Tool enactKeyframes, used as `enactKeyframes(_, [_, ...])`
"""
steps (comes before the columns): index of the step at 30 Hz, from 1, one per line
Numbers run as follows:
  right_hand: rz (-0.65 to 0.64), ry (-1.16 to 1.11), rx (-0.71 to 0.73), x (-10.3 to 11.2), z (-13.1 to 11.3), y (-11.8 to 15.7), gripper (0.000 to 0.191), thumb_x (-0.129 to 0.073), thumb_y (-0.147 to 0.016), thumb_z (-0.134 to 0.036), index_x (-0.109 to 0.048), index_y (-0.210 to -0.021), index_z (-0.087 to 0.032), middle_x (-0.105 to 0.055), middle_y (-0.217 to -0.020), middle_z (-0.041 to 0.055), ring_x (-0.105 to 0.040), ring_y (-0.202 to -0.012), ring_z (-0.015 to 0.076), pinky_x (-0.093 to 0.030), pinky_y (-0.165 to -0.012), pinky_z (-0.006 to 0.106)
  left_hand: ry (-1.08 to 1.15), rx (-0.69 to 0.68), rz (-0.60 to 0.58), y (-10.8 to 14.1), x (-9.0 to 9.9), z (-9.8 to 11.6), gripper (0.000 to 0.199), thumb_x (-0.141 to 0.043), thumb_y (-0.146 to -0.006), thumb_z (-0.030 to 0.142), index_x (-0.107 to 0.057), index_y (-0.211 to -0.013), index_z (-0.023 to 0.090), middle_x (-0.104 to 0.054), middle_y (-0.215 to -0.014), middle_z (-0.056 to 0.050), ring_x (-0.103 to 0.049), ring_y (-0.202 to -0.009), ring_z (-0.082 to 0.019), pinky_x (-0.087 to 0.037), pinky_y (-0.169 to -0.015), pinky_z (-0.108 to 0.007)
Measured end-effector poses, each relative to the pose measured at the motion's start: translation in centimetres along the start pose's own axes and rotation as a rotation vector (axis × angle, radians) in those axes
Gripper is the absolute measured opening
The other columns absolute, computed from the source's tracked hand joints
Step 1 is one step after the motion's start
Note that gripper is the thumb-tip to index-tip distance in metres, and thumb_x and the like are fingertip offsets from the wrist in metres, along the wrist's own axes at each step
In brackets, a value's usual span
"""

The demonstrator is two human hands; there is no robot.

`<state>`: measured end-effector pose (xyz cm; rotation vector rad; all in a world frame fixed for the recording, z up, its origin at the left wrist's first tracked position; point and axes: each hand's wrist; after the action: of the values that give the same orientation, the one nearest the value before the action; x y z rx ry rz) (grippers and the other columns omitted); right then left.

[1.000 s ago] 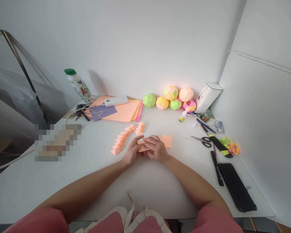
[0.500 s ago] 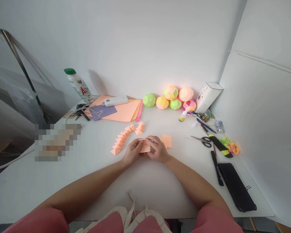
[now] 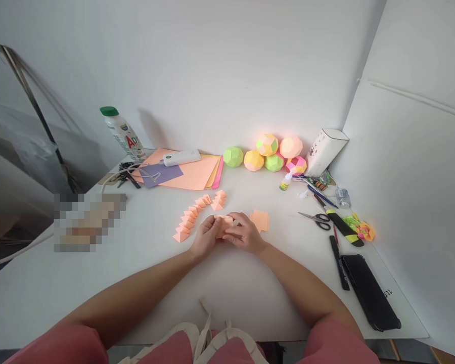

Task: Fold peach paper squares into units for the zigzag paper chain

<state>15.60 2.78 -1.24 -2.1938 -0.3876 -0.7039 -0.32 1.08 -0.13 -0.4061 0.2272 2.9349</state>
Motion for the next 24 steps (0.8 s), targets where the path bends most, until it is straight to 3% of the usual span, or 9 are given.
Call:
enactKeyframes(8, [-0.011, -0.045, 0.016, -0.01, -0.1, -0.11, 0.038, -0.064, -0.075, -0.031, -0.055, -0.111, -0.023, -0.05, -0.115, 0.0125, -0.051, -0.106, 0.0231, -0.051, -0.082, 0.039, -0.042, -0.042, 0.041, 0.14, -0.03, 0.37, 0.038, -0.046, -0.08, 0.054, -0.053, -0.082, 0.016, -0.055, -0.073, -0.001, -0.051, -0.064, -0.013, -0.042, -0.056, -0.022])
enactKeyframes(12, [-0.008, -0.034, 0.01, -0.05, -0.11, -0.08, 0.031, -0.061, -0.078, -0.033, -0.058, -0.106, -0.022, -0.051, -0.113, 0.0126, -0.052, -0.103, 0.0229, -0.052, -0.078, 0.039, -0.053, -0.053, 0.045, 0.21, -0.03, 0.43, 0.038, -0.045, -0.081, 0.053, -0.053, -0.081, 0.016, -0.054, -0.074, -0.001, -0.051, -0.067, -0.013, -0.042, -0.057, -0.022])
enactKeyframes(18, [-0.002, -0.05, -0.003, 0.0, -0.15, -0.09, 0.018, -0.057, -0.081, -0.032, -0.064, -0.093, -0.021, -0.052, -0.111, 0.0123, -0.053, -0.1, 0.0224, -0.053, -0.07, 0.035, -0.05, -0.055, 0.025, 0.25, -0.11, 0.47, 0.037, -0.043, -0.083, 0.053, -0.051, -0.079, 0.017, -0.051, -0.063, 0.002, -0.049, -0.054, -0.011, -0.042, -0.052, -0.023])
enactKeyframes(24, [0.02, -0.091, -0.075, 0.32, -0.54, -0.33, 0.014, -0.057, -0.081, -0.028, -0.068, -0.079, -0.021, -0.054, -0.106, 0.011, -0.056, -0.093, 0.0209, -0.053, -0.062, 0.032, -0.116, -0.038, -0.02, 0.28, -0.19, 0.53, 0.038, -0.041, -0.083, 0.054, -0.051, -0.083, 0.017, -0.053, -0.064, 0.001, -0.051, -0.052, -0.011, -0.043, -0.05, -0.025])
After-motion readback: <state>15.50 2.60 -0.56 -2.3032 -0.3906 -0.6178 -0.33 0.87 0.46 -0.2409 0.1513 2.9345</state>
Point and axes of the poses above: each hand's wrist, its own y-axis away from the middle knuckle, its own x-axis out of the back of the hand, z = x × y
